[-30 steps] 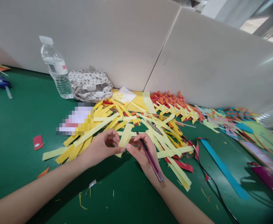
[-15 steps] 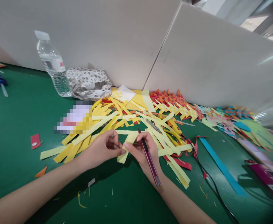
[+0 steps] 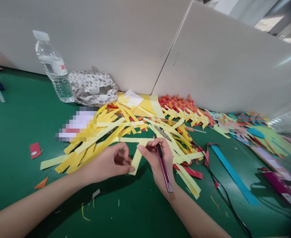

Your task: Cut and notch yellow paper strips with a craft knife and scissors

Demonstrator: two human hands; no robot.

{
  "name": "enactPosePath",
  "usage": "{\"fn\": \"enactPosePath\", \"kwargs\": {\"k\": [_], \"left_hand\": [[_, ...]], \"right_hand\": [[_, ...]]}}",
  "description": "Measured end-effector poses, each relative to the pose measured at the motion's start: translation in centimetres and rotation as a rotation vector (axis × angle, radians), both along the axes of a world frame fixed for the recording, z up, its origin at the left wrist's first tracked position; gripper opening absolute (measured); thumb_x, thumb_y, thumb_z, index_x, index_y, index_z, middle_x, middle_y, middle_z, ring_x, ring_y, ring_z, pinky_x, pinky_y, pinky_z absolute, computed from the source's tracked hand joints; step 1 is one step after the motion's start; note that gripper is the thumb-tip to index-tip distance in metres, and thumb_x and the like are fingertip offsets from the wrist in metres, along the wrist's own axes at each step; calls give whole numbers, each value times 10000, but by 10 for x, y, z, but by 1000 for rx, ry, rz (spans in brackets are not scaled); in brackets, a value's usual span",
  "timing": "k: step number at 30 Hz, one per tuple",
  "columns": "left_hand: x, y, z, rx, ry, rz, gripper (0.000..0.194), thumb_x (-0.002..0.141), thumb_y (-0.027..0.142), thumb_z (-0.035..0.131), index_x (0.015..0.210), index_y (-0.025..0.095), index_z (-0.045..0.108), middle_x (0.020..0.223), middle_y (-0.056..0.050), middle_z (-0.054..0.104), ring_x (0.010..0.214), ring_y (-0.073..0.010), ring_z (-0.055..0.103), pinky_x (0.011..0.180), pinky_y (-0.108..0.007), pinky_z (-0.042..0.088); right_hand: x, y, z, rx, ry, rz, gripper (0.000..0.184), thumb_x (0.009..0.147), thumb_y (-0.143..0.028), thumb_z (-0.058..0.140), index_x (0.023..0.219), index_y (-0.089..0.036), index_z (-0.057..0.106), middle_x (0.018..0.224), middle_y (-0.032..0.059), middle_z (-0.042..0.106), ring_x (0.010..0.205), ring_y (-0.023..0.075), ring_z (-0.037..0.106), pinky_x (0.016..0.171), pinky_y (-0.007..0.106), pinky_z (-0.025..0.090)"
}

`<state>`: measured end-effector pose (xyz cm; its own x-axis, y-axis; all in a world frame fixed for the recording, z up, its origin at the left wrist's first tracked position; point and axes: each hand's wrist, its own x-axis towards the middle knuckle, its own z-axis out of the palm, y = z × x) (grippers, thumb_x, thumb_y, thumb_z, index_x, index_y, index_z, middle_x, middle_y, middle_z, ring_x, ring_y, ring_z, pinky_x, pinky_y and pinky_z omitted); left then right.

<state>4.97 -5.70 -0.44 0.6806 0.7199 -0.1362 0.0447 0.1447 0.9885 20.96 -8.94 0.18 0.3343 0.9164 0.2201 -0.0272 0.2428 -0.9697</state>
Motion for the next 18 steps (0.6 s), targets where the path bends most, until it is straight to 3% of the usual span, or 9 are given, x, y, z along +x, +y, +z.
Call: {"fn": "enactPosePath", "kwargs": {"k": [10,18], "left_hand": [[0,1,4,17,15,0,278,656,110,661,736,210,414,749,48,581,689,-100,578,601,-228,438],[-3,10,6,-97,-5,127,312,634,135,695,693,202,395,778,6,657,642,-102,595,604,-252,469]], "right_hand": [[5,6,-3,-14,125,-63,363,607,-200,770,753,-229,439,655,-86,526,574,71,490,596,223,453],[11,9,-3,-39,221,-127,315,646,-209,749,776,-225,462,727,-59,539,655,95,554,664,268,520]]}}
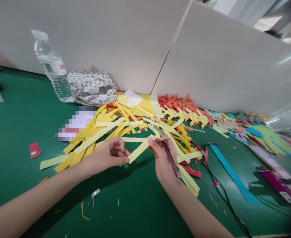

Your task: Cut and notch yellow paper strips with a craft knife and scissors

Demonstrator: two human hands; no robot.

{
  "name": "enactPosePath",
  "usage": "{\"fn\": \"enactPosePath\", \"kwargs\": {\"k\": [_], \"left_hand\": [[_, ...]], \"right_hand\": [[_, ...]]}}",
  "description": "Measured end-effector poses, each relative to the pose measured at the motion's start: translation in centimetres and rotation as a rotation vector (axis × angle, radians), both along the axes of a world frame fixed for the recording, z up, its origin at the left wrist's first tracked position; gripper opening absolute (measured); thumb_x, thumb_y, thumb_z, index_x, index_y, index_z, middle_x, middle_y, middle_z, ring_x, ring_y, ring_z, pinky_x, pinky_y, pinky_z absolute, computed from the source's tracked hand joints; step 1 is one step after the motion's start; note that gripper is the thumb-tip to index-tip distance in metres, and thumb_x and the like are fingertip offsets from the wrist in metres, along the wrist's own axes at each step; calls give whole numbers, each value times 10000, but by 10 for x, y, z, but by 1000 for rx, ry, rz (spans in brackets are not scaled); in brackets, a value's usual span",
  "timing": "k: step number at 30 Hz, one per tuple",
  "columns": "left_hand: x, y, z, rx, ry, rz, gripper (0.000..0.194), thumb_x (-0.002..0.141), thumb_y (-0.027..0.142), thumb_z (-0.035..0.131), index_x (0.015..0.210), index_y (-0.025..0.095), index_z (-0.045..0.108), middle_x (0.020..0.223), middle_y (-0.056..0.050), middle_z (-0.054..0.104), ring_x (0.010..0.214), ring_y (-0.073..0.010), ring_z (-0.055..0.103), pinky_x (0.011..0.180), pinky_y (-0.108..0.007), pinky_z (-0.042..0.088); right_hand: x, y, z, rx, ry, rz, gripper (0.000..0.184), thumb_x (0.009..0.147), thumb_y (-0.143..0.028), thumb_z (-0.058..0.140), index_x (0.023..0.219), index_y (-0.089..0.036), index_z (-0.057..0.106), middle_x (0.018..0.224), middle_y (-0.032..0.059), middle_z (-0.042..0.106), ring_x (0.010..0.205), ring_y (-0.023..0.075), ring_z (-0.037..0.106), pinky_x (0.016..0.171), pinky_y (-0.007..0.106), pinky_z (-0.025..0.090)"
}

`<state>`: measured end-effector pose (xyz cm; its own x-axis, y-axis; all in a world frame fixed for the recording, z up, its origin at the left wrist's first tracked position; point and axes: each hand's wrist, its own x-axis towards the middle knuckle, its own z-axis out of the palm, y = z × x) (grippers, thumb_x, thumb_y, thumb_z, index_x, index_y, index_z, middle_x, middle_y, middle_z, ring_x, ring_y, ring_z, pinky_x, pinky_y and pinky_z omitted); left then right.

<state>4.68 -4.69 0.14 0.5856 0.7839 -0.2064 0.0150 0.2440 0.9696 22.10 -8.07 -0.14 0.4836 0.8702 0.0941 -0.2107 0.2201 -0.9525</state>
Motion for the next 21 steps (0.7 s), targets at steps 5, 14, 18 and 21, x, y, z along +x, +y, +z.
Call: {"fn": "enactPosePath", "kwargs": {"k": [5,14,18,21], "left_hand": [[-1,4,1,-30,-11,71,320,618,165,719,699,204,412,785,-6,678,654,-124,615,568,-248,467],[-7,12,2,-49,-29,217,292,651,210,725,782,205,464,904,-22,693,772,-127,621,606,-221,459],[-7,11,1,-57,4,184,324,634,252,748,847,211,507,842,-1,680,777,-140,632,662,-257,485],[-6,10,-1,-59,11,161,358,603,237,772,867,208,531,712,42,640,679,-119,625,629,-242,475]], "right_hand": [[2,1,1,7,-23,-32,318,646,-225,752,794,-228,469,724,-55,564,642,104,576,651,279,535],[5,3,0,-3,7,-39,347,632,-212,768,787,-223,458,718,-52,613,634,108,608,598,257,553],[3,1,1,8,-7,-26,325,648,-223,756,794,-221,466,744,-50,600,633,104,608,625,270,554],[2,0,1,24,-17,-22,319,655,-213,752,792,-223,464,750,-54,600,623,96,607,628,259,546]]}}
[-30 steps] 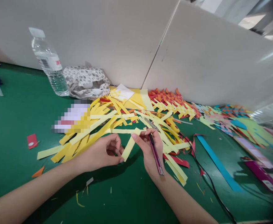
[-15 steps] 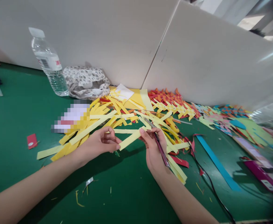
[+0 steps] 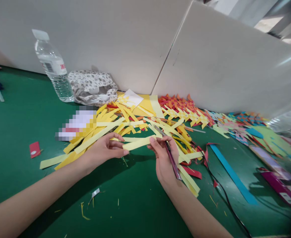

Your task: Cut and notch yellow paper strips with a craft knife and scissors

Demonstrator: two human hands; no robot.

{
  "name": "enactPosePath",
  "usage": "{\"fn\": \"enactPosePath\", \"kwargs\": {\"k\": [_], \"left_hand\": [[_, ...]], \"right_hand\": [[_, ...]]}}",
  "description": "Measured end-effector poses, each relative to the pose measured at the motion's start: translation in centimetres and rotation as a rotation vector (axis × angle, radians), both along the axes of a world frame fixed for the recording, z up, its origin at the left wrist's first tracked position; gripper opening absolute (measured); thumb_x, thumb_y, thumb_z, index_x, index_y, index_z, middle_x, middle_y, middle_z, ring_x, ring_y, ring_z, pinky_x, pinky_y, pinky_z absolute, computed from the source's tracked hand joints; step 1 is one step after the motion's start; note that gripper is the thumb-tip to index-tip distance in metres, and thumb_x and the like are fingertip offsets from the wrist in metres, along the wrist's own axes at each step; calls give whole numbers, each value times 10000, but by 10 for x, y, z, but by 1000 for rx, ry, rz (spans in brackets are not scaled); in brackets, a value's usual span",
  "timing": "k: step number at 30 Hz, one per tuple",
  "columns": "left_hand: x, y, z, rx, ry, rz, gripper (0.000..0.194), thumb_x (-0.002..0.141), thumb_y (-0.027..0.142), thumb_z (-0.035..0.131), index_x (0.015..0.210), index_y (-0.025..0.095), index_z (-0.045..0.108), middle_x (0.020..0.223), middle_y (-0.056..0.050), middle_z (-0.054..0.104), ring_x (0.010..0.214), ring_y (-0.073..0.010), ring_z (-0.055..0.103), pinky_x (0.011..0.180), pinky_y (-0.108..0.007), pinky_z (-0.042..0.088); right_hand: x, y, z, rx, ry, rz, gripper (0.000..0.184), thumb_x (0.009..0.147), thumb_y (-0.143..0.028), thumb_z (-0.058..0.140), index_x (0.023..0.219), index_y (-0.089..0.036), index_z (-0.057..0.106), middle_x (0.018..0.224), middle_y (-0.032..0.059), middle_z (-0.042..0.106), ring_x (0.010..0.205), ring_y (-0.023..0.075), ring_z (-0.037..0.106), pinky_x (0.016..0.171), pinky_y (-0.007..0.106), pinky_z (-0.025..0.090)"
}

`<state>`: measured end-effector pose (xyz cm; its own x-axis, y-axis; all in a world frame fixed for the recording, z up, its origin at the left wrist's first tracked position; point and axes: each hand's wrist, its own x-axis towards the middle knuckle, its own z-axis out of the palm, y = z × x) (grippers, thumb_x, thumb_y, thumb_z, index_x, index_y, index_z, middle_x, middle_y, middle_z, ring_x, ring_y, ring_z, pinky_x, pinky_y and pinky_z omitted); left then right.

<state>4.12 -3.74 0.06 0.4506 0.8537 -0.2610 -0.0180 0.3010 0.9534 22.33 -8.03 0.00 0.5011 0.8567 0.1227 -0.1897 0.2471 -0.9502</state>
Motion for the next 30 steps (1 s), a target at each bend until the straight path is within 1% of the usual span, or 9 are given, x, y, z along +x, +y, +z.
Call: {"fn": "enactPosePath", "kwargs": {"k": [2,4,8,13,18,24,30], "left_hand": [[1,-1,-1,4,-4,23,352,599,226,777,852,209,534,672,56,630,647,-107,618,607,-223,465],[0,-1,0,12,-10,42,339,603,223,777,845,210,540,674,55,644,643,-100,616,603,-210,464],[-1,-1,1,31,3,36,325,609,239,779,875,206,595,711,34,670,695,-111,631,634,-213,481],[-2,0,1,73,9,55,272,616,272,779,850,201,658,783,10,688,752,-126,639,693,-231,495],[-1,1,0,72,-18,63,254,642,312,764,855,209,670,794,12,698,765,-122,646,695,-215,498],[-1,0,0,53,-19,69,262,631,313,772,851,209,675,794,19,693,747,-110,645,676,-197,492],[-2,0,2,50,-9,72,259,634,322,767,848,211,674,803,11,700,764,-123,654,669,-198,491]], "right_hand": [[0,0,0,17,-12,-7,318,659,-209,749,796,-227,463,751,-55,601,623,97,609,625,257,544],[0,1,0,33,-20,-16,317,660,-208,748,799,-231,463,746,-56,600,630,101,612,626,262,545],[0,1,0,60,-27,-20,314,667,-196,743,808,-232,465,750,-55,608,657,105,618,643,267,540],[1,0,0,73,-30,-22,309,678,-177,740,813,-233,467,772,-48,624,682,101,613,653,258,536],[0,-1,0,70,-46,-35,298,681,-180,738,811,-233,476,778,-47,621,651,95,610,643,252,527],[-1,0,1,83,-43,-44,306,669,-186,745,809,-224,475,763,-48,608,647,99,612,627,251,536],[0,0,0,94,-24,-49,302,666,-185,750,802,-220,482,751,-54,612,629,89,615,611,232,539]]}}
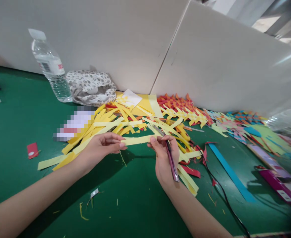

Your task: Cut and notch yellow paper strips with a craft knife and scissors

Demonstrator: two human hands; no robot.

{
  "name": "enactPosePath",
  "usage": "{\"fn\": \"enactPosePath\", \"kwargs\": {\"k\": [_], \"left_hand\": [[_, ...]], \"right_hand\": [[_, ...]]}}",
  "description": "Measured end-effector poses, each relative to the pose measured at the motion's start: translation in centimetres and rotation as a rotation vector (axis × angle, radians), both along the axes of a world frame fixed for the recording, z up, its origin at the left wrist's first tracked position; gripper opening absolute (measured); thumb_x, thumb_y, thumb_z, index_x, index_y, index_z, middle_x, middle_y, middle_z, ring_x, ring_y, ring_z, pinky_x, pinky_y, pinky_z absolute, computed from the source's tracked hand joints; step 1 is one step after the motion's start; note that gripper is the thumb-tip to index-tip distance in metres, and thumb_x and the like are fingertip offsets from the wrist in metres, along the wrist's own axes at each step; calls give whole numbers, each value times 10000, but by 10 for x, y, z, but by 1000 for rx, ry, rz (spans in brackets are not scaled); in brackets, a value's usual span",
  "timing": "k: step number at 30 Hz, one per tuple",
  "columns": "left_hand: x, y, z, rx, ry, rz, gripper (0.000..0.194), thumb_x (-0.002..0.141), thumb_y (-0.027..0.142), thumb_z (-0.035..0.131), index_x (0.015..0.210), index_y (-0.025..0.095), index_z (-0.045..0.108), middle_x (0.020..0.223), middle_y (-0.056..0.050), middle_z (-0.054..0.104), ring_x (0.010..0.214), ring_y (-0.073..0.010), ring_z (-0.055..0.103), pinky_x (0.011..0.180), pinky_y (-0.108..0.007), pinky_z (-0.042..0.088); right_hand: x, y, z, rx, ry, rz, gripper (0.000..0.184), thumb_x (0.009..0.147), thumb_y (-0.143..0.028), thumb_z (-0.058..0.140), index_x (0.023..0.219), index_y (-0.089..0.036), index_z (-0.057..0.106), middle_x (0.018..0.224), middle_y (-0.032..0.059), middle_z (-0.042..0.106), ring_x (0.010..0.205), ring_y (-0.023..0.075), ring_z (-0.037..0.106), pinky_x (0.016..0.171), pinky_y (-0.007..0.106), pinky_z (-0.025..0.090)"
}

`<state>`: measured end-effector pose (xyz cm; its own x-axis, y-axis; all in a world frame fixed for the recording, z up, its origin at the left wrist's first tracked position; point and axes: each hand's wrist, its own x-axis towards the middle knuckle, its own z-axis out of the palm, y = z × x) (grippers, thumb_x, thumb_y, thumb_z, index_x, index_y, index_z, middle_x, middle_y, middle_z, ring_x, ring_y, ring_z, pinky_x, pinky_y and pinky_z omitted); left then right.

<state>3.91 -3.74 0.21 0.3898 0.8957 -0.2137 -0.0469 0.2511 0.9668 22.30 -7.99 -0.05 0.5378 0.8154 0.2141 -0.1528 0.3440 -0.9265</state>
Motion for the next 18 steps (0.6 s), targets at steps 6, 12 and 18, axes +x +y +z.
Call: {"fn": "enactPosePath", "kwargs": {"k": [6,12,18], "left_hand": [[0,-1,2,0,11,-2,241,661,335,747,850,211,665,800,11,708,773,-127,668,666,-196,488],[1,0,2,2,38,-20,237,680,365,724,816,191,638,800,7,702,784,-147,681,662,-211,492],[2,-1,-1,74,150,-80,191,746,342,661,780,170,585,708,12,660,676,-124,662,581,-202,485]], "right_hand": [[1,0,0,-4,3,14,297,678,-194,743,810,-221,479,754,-52,621,637,88,622,625,228,537],[1,0,0,-9,-14,10,296,684,-199,739,809,-222,472,764,-43,636,618,88,623,624,234,532],[2,3,-3,3,-42,-4,318,670,-182,747,802,-222,460,713,-53,637,594,94,625,620,247,528]]}}
